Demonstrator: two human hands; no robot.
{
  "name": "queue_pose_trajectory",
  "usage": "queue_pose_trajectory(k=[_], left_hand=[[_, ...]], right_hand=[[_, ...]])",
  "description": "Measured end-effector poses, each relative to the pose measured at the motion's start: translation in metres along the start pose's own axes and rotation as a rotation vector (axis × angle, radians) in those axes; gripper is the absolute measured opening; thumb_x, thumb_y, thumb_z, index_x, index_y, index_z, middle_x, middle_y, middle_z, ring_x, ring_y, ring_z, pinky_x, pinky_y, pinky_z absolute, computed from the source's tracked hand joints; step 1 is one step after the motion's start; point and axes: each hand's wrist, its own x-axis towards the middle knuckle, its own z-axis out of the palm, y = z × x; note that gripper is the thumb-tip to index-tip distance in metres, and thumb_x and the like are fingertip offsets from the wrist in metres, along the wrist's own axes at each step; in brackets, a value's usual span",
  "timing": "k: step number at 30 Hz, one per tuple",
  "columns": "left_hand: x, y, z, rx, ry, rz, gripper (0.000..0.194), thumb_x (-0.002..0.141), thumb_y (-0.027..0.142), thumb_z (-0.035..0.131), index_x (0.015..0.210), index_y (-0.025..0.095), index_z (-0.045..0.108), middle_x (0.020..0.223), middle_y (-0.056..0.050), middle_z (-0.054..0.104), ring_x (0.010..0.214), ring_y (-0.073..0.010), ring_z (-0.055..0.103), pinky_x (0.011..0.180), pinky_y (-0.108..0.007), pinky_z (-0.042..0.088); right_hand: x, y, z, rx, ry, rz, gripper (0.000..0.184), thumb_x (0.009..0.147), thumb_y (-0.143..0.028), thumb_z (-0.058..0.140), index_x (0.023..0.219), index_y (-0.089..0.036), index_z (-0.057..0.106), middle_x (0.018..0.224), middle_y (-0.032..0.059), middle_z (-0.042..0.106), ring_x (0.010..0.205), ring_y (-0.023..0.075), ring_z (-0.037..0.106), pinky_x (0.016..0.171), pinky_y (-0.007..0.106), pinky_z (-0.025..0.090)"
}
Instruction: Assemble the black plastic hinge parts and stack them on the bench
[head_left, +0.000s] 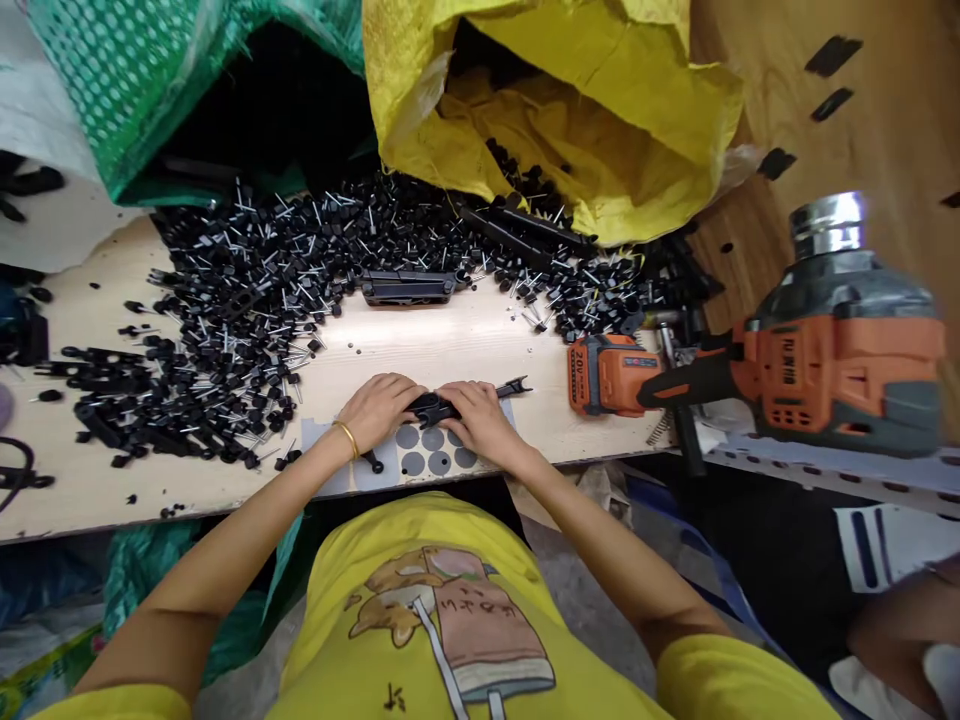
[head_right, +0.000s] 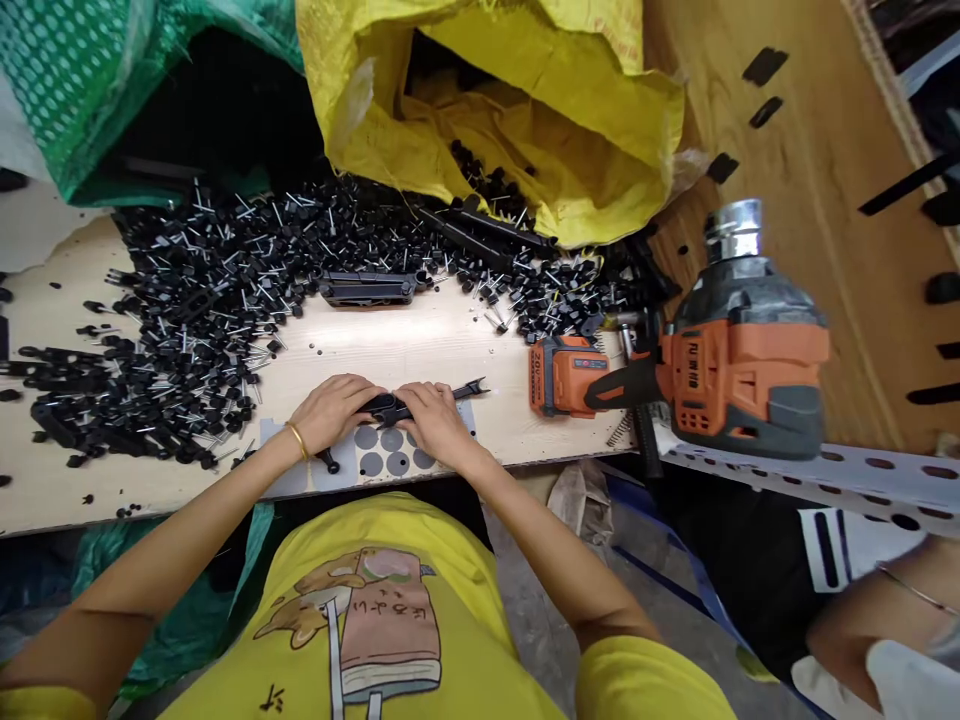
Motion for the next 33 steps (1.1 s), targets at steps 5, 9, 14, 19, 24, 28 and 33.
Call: queue_pose_trajectory(k=[5,9,14,19,24,28,33], left_hand=[[0.008,-0.005,-0.001,0.007,0.027,0.051,0.034,0.088,0.028,0.054,0.119,0.016,0.055,0.108,-0.010,0.062,0.102,-0.0245,0.054,0.093,-0.038,0.039],[0.012,-0.005,-0.003,0.041,0.008,0.039,0.035,0.087,0.025,0.053,0.120,0.017,0.053,0.110,-0.010,0.060,0.102,-0.0240,0.054,0.093,-0.037,0.039],[0.012,0.005,-0.004,0.034,0.023,0.046,0.044,0.086,0.027,0.052,0.127,0.014,0.048,0.113,-0.012,0.058,0.106,-0.0249,0.053,0.097,-0.040,0.037],[-0.003,0.005,-0.019,-0.039,0.170,0.013,0.044,0.086,0.031,0.049,0.127,0.016,0.050,0.122,-0.013,0.054,0.110,-0.0257,0.052,0.095,-0.040,0.040],[-0.028,-0.049,-0.036,0.108,0.339,-0.632,0.034,0.082,0.025,0.050,0.112,0.012,0.060,0.109,-0.016,0.058,0.103,-0.0295,0.056,0.088,-0.040,0.046],[-0.033,-0.080,-0.039,0.171,0.248,-0.782,0.026,0.081,0.021,0.048,0.101,0.015,0.063,0.101,-0.014,0.060,0.096,-0.0304,0.059,0.080,-0.040,0.047],[-0.039,-0.064,-0.040,-0.020,0.452,-0.679,0.019,0.075,0.019,0.053,0.091,0.016,0.062,0.087,-0.008,0.063,0.083,-0.0226,0.061,0.079,-0.035,0.048]], right_hand=[[0.007,0.001,-0.024,0.044,-0.053,0.035,0.042,0.085,-0.030,0.058,0.125,-0.019,0.051,0.118,0.0119,0.060,0.111,0.0258,0.053,0.093,0.041,0.038],[0.012,0.005,-0.027,0.103,-0.044,0.068,0.038,0.082,-0.029,0.063,0.118,-0.017,0.057,0.108,0.0110,0.064,0.103,0.0247,0.057,0.090,0.041,0.043],[0.028,0.030,-0.051,-0.081,0.235,0.416,0.030,0.083,-0.022,0.058,0.111,-0.013,0.060,0.110,0.0170,0.061,0.097,0.0262,0.057,0.084,0.041,0.046],[0.044,0.063,-0.080,-0.437,0.227,0.675,0.035,0.084,-0.007,0.038,0.110,-0.007,0.060,0.112,0.0242,0.056,0.096,0.0306,0.058,0.079,0.042,0.044],[0.036,0.050,-0.077,-0.282,0.301,0.539,0.029,0.079,-0.011,0.046,0.101,-0.009,0.064,0.101,0.0161,0.064,0.090,0.0248,0.060,0.084,0.037,0.044],[0.020,0.009,-0.057,-0.041,0.139,0.225,0.025,0.080,-0.013,0.049,0.100,-0.015,0.066,0.092,0.0083,0.067,0.084,0.0194,0.062,0.082,0.032,0.046],[0.012,-0.022,-0.041,-0.186,-0.003,0.095,0.034,0.084,-0.006,0.041,0.105,-0.017,0.065,0.097,0.0097,0.062,0.082,0.0183,0.059,0.075,0.029,0.045]])
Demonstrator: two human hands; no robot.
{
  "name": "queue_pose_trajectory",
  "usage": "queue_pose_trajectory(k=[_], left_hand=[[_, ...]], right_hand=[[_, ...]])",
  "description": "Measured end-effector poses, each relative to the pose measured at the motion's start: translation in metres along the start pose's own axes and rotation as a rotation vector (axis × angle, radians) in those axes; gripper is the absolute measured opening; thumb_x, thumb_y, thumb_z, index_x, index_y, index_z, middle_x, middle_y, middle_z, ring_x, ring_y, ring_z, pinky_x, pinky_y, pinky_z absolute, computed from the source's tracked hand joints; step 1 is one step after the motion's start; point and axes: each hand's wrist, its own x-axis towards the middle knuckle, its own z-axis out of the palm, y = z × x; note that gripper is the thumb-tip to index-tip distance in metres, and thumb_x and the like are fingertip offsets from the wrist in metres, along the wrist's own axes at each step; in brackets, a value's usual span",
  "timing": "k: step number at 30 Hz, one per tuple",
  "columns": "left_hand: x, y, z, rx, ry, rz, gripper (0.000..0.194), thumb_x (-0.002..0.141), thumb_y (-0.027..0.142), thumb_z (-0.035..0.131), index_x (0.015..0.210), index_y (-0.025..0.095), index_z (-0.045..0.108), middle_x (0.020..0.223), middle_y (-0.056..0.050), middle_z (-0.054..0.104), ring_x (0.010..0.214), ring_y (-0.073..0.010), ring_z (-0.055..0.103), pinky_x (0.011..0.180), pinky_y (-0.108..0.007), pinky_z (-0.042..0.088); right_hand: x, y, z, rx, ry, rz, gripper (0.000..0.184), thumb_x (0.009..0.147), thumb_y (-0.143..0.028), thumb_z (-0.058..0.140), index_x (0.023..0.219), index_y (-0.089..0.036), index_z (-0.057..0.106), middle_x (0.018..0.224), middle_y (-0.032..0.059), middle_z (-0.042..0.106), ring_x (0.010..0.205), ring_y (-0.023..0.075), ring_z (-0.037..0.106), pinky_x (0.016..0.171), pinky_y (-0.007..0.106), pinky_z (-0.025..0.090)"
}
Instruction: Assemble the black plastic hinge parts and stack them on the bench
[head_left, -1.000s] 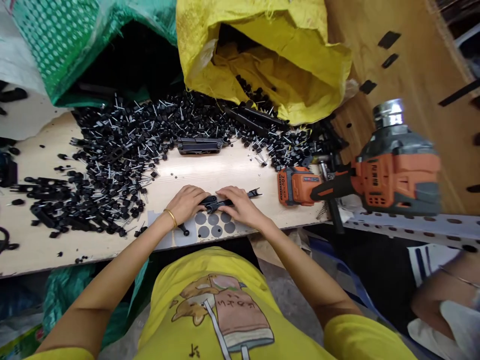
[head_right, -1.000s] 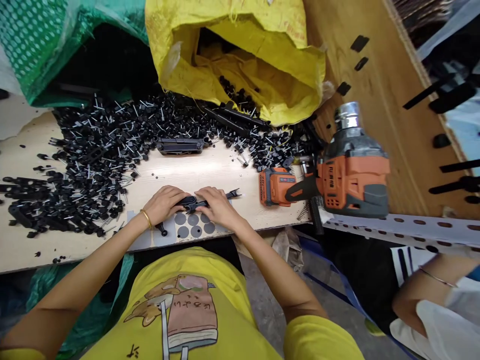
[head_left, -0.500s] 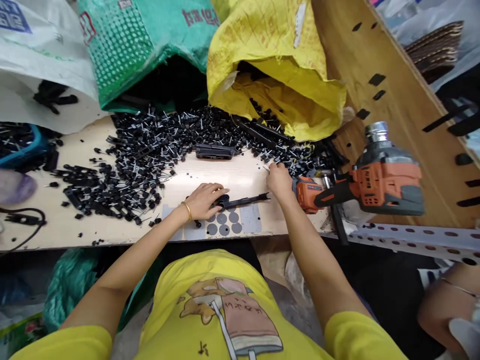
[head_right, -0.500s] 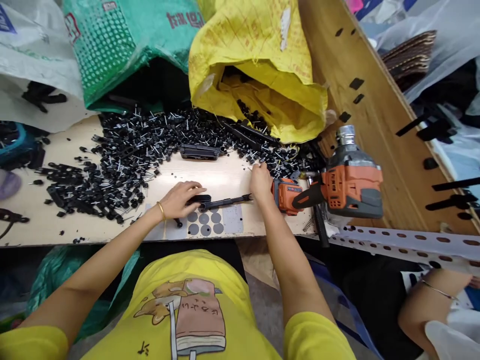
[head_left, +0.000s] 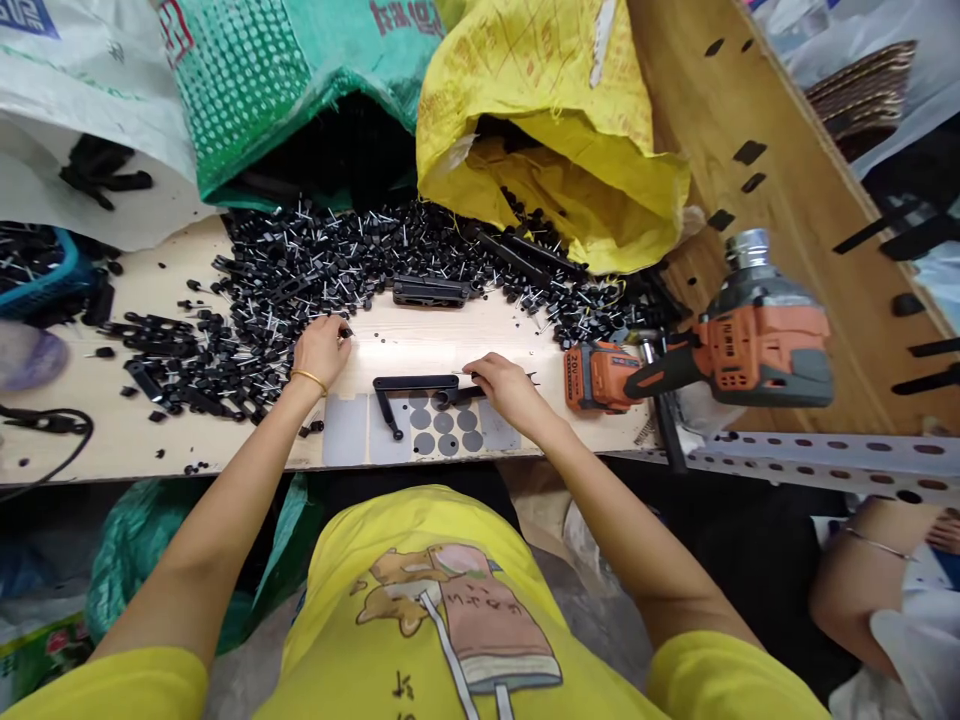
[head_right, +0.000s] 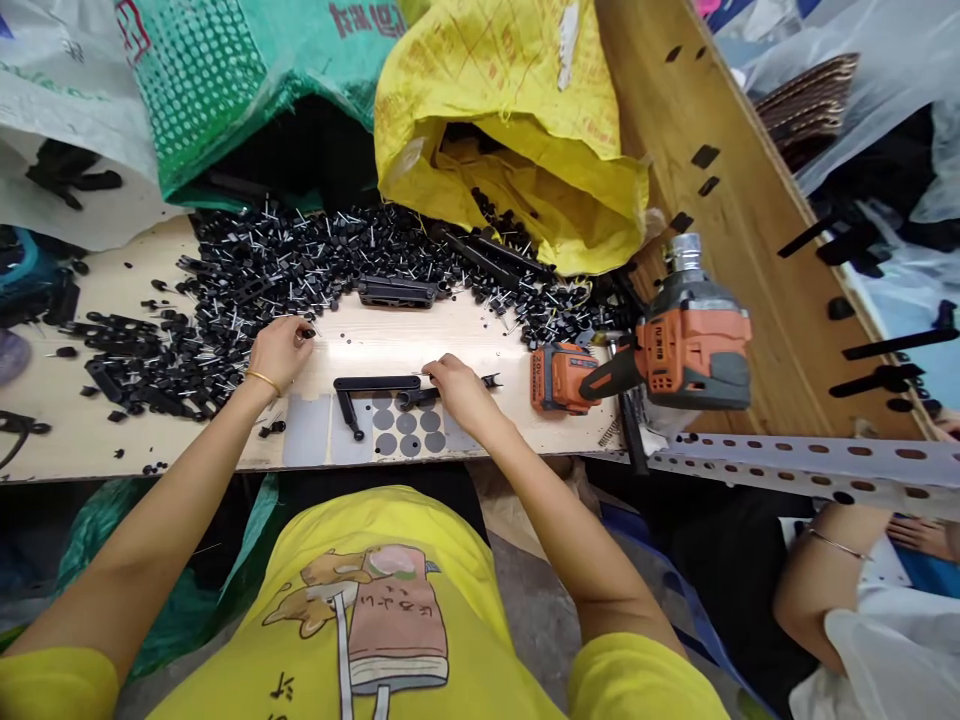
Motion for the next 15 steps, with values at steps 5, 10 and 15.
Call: queue_pose_trajectory(k=[5,10,15], left_hand=[[-0.044,0.018,0.003,-0.622,0.037,-0.008,0.021,0.073,0.031,0.060,0.088,0.017,0.060,0.076,-0.001,0.063,0.069,-0.0131,0.060,0.069,-0.025,0.050],[-0.060,0.027,0.023,-0.880,-0.019,-0.110,0.028,0.069,0.036,0.065,0.087,0.016,0.058,0.074,-0.001,0.062,0.068,-0.0127,0.061,0.063,-0.024,0.052],[-0.058,0.029,0.022,-0.767,0.059,-0.125,0.022,0.071,0.033,0.064,0.085,0.017,0.059,0.075,-0.001,0.064,0.066,-0.0113,0.061,0.066,-0.024,0.052]], right_hand=[[0.002,-0.018,-0.011,-0.288,-0.115,-0.072,0.044,0.077,0.004,0.036,0.104,-0.017,0.064,0.098,0.0100,0.057,0.084,0.0201,0.054,0.064,0.027,0.040],[0.011,-0.041,-0.019,-0.463,-0.176,-0.177,0.031,0.076,0.006,0.042,0.087,-0.012,0.065,0.093,0.0135,0.056,0.090,0.0250,0.053,0.066,0.030,0.039],[0.018,-0.043,-0.015,-0.262,-0.168,-0.085,0.020,0.085,-0.006,0.047,0.098,-0.015,0.059,0.094,0.0112,0.059,0.086,0.0220,0.056,0.062,0.028,0.040]])
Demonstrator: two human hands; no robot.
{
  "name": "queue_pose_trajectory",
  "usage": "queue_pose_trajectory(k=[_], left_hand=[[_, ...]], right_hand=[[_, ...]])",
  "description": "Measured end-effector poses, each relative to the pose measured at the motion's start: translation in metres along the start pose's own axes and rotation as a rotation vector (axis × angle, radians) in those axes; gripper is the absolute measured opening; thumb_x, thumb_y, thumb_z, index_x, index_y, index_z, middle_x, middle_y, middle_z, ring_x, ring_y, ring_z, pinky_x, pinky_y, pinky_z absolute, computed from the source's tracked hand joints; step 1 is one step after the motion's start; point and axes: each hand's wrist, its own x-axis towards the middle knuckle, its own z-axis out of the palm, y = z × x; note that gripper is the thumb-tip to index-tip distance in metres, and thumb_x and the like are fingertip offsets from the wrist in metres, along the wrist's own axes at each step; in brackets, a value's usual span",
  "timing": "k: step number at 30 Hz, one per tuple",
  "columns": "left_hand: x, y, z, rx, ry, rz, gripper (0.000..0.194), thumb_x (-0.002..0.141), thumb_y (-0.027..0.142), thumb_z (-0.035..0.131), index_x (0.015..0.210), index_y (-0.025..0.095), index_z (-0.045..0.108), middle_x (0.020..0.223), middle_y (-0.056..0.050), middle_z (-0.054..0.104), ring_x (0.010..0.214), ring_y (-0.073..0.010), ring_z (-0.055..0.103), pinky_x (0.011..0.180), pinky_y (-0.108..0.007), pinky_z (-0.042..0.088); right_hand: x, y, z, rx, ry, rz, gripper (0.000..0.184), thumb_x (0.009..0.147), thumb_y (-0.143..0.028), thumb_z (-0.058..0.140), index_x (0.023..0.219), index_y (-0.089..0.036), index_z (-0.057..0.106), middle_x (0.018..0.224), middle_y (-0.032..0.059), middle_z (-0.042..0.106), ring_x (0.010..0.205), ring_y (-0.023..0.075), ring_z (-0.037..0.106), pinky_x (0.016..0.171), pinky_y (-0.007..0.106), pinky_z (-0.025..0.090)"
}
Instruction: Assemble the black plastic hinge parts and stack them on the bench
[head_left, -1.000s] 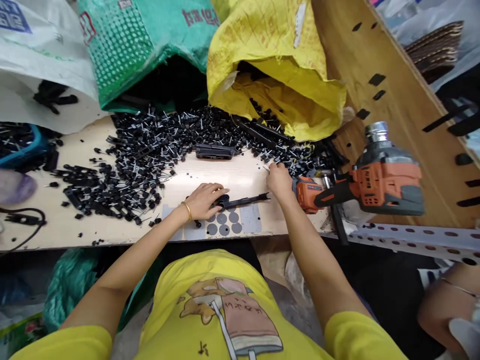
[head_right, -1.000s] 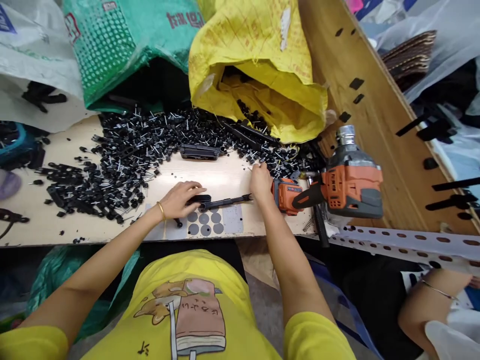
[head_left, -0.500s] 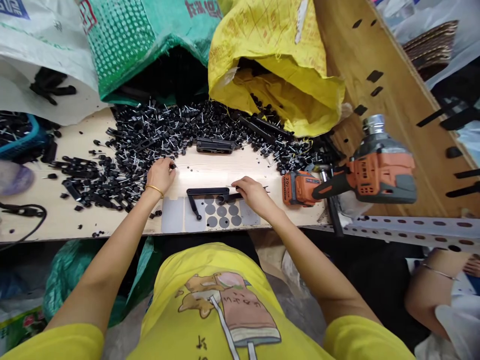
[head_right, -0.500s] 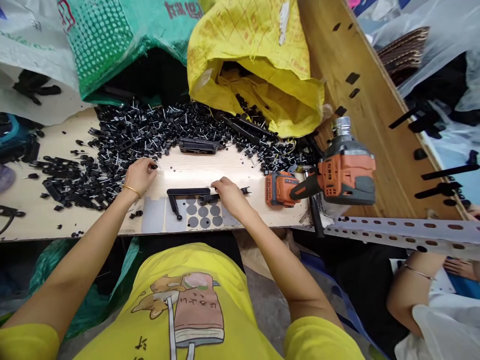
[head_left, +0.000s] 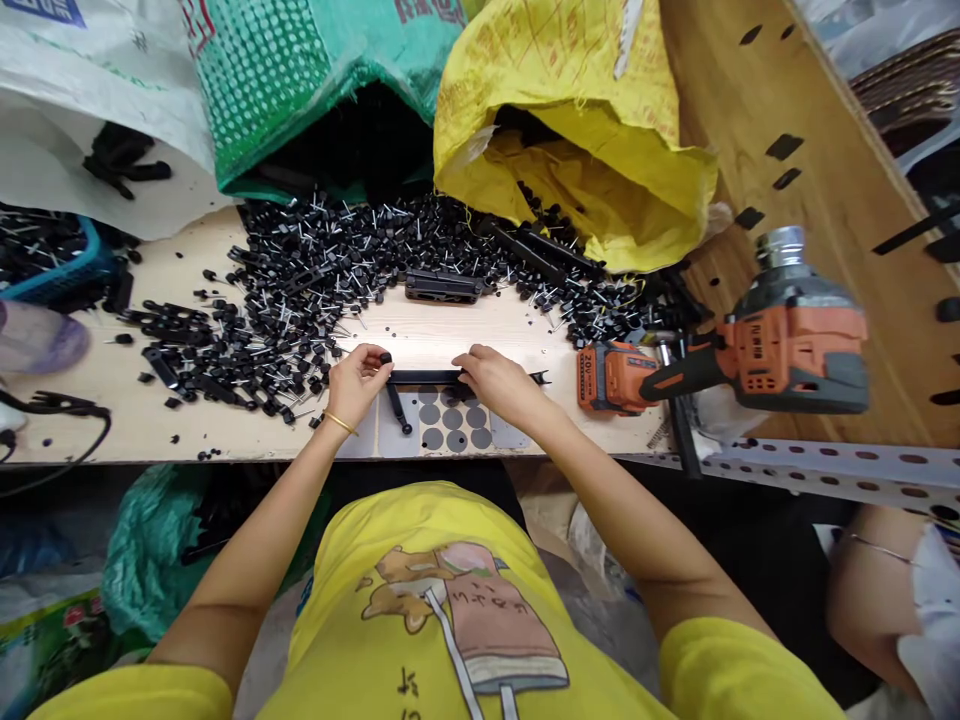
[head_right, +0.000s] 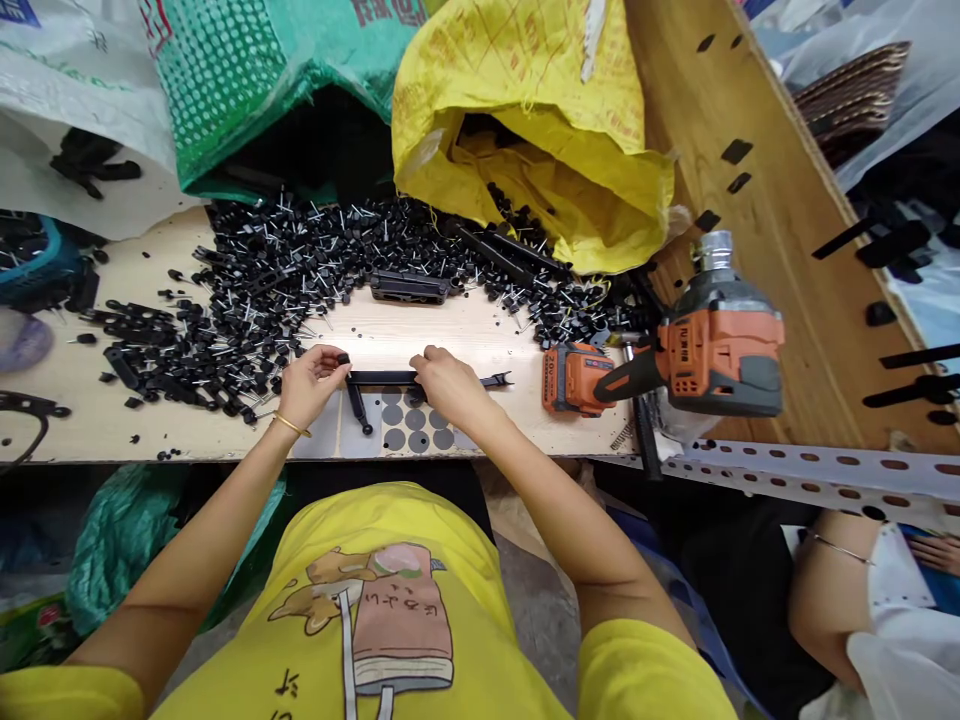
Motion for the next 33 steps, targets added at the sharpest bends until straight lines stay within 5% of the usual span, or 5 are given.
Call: queue_pose_trajectory(k=[8,13,21,25,33], left_hand=[[-0.011,0.002,-0.015,0.334,-0.111,0.227,0.012,0.078,0.029,0.060,0.086,0.019,0.060,0.075,-0.001,0.065,0.071,-0.0149,0.064,0.071,-0.027,0.051],[0.003,-0.003,-0.017,0.381,-0.196,0.320,0.013,0.078,0.030,0.060,0.084,0.019,0.062,0.104,-0.008,0.064,0.085,-0.0186,0.063,0.078,-0.032,0.052],[0.021,-0.006,-0.014,0.350,-0.400,0.155,0.016,0.074,0.029,0.061,0.086,0.019,0.059,0.079,-0.003,0.067,0.074,-0.0186,0.064,0.074,-0.032,0.051],[0.019,-0.005,-0.012,0.407,-0.386,0.218,0.024,0.075,0.028,0.058,0.098,0.019,0.062,0.086,-0.005,0.066,0.079,-0.0194,0.063,0.078,-0.033,0.050],[0.011,-0.006,-0.011,0.451,-0.332,0.193,0.023,0.077,0.025,0.058,0.096,0.018,0.067,0.087,-0.006,0.064,0.077,-0.0192,0.060,0.077,-0.032,0.050]], right_hand=[[-0.018,0.014,0.044,0.408,0.467,0.059,0.007,0.089,-0.024,0.048,0.088,-0.019,0.053,0.083,0.0050,0.059,0.071,0.0161,0.055,0.066,0.028,0.045],[-0.016,0.011,0.070,0.416,0.693,0.098,0.015,0.092,-0.029,0.045,0.090,-0.020,0.057,0.086,0.0073,0.063,0.081,0.0187,0.059,0.073,0.031,0.048],[-0.032,0.040,0.076,0.100,0.451,-0.140,0.042,0.092,-0.033,0.047,0.130,-0.019,0.048,0.106,0.0096,0.063,0.098,0.0215,0.054,0.094,0.040,0.041],[-0.046,0.048,0.092,0.027,0.323,-0.062,0.049,0.091,-0.030,0.047,0.139,-0.020,0.039,0.109,0.0109,0.060,0.100,0.0236,0.050,0.090,0.041,0.040],[-0.033,0.028,0.111,-0.052,0.311,0.111,0.052,0.092,-0.024,0.041,0.143,-0.016,0.034,0.094,0.0119,0.056,0.087,0.0245,0.045,0.081,0.040,0.036]])
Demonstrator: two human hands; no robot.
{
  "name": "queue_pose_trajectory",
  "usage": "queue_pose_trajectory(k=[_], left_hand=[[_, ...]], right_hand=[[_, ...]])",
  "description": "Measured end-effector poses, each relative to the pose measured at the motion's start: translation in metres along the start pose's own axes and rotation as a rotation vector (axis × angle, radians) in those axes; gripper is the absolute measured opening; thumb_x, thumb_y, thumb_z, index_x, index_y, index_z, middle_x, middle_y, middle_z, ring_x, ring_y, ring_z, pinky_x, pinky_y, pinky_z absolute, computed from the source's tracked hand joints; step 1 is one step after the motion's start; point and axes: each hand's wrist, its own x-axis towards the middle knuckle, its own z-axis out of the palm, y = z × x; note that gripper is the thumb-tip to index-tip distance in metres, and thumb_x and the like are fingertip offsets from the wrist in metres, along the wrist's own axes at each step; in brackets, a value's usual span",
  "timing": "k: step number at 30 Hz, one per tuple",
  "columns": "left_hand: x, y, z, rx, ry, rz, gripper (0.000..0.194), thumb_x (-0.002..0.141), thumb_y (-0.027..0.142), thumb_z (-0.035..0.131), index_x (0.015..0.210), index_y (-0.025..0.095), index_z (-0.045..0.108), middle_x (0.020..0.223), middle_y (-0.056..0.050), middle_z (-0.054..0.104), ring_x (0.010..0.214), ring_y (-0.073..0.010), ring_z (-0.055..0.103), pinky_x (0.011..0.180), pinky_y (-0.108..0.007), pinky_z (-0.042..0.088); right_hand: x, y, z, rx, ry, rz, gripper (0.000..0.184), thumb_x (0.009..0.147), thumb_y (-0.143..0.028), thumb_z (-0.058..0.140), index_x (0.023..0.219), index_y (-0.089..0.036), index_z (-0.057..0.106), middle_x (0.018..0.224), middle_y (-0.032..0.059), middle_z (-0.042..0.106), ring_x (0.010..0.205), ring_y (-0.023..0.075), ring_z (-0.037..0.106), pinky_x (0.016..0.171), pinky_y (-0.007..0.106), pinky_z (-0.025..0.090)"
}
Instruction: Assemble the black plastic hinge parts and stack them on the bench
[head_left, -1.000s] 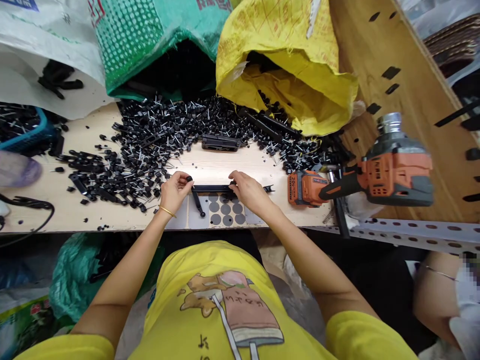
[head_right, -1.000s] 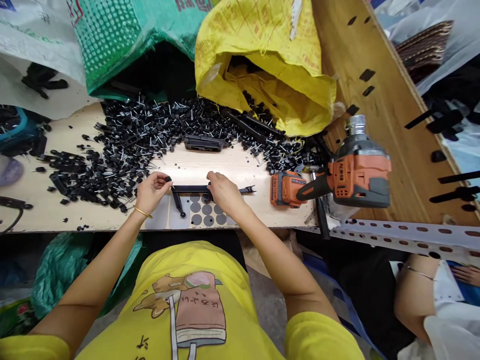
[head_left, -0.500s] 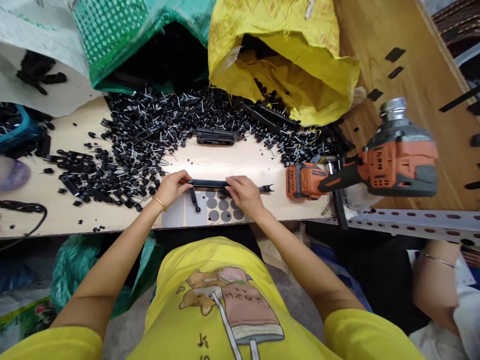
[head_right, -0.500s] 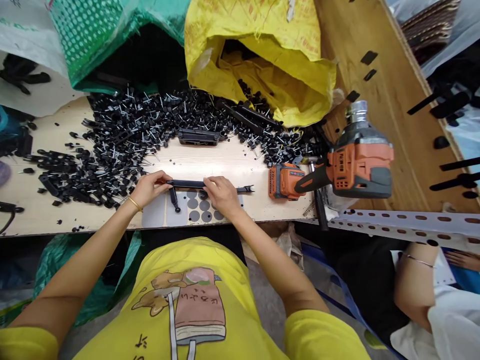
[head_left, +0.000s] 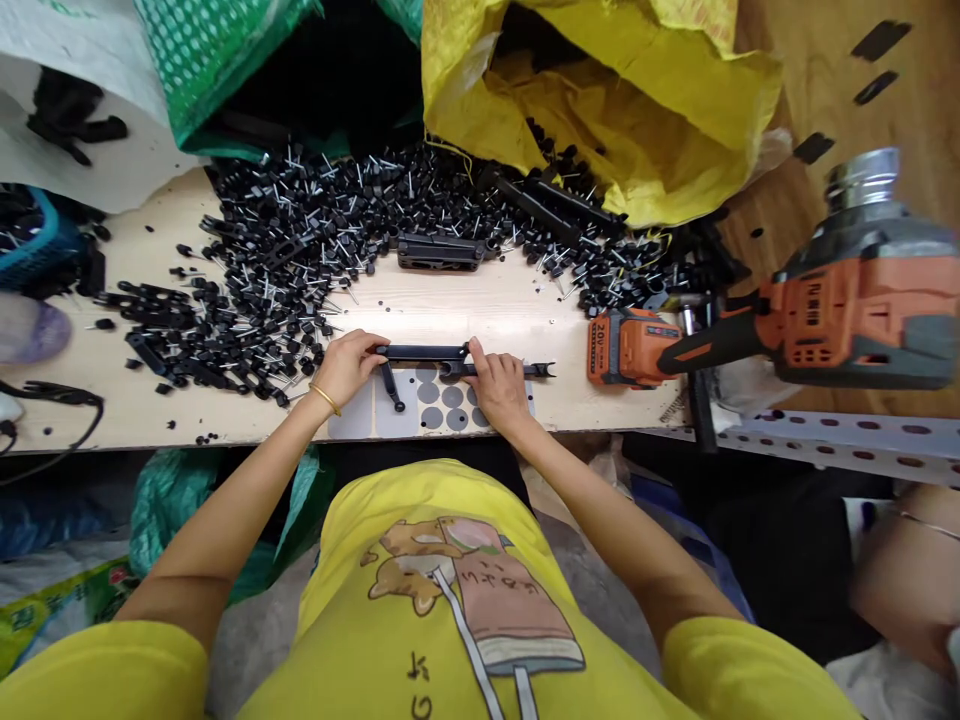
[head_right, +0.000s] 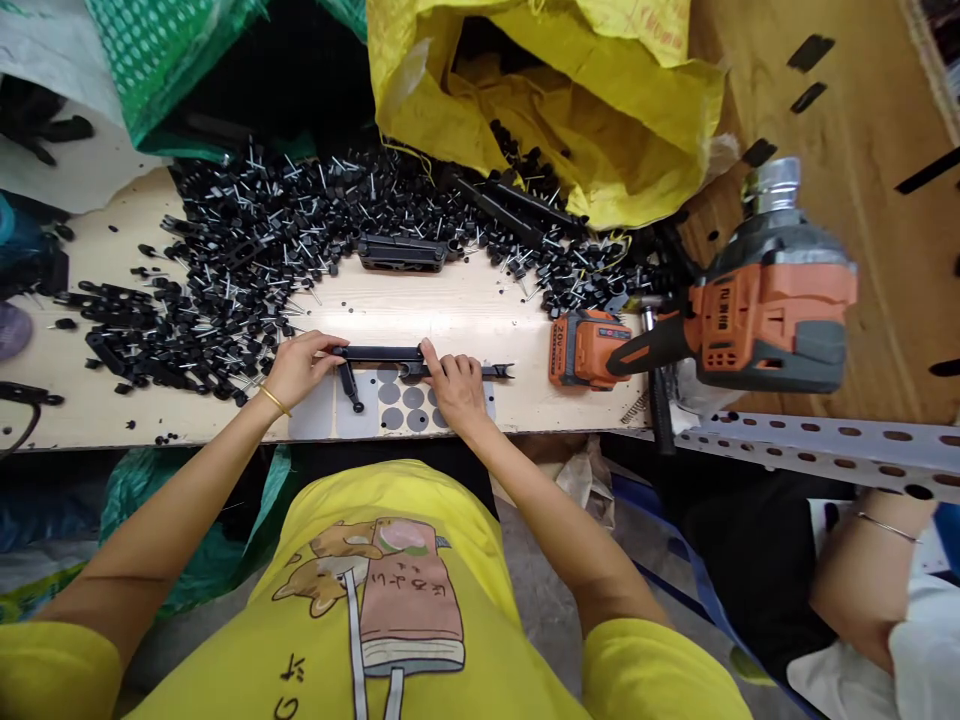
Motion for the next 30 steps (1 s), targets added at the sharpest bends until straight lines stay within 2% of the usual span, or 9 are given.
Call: queue_pose_trajectory(k=[14,24,30], left_hand=[[0.001,0.005,-0.001,0.066,0.010,-0.037,0.019,0.074,0.022,0.061,0.092,0.020,0.068,0.087,-0.006,0.067,0.079,-0.0210,0.062,0.081,-0.034,0.048],[0.000,0.003,-0.002,0.044,-0.004,-0.037,0.021,0.071,0.026,0.062,0.090,0.020,0.068,0.081,-0.004,0.066,0.077,-0.0206,0.061,0.078,-0.032,0.048],[0.002,0.002,-0.004,0.034,-0.028,-0.053,0.021,0.071,0.029,0.063,0.089,0.020,0.069,0.083,-0.005,0.067,0.077,-0.0212,0.062,0.079,-0.033,0.048]], right_hand=[[0.002,0.006,-0.002,0.031,0.013,-0.055,0.048,0.094,-0.026,0.036,0.141,-0.016,0.036,0.090,0.0112,0.055,0.085,0.0240,0.043,0.078,0.038,0.036],[0.007,0.012,-0.009,0.006,-0.062,-0.091,0.049,0.094,-0.027,0.038,0.143,-0.018,0.033,0.094,0.0111,0.055,0.089,0.0242,0.042,0.077,0.036,0.031],[0.008,0.008,-0.014,0.022,-0.115,-0.085,0.051,0.094,-0.025,0.035,0.145,-0.018,0.030,0.098,0.0135,0.055,0.091,0.0264,0.042,0.078,0.039,0.031]])
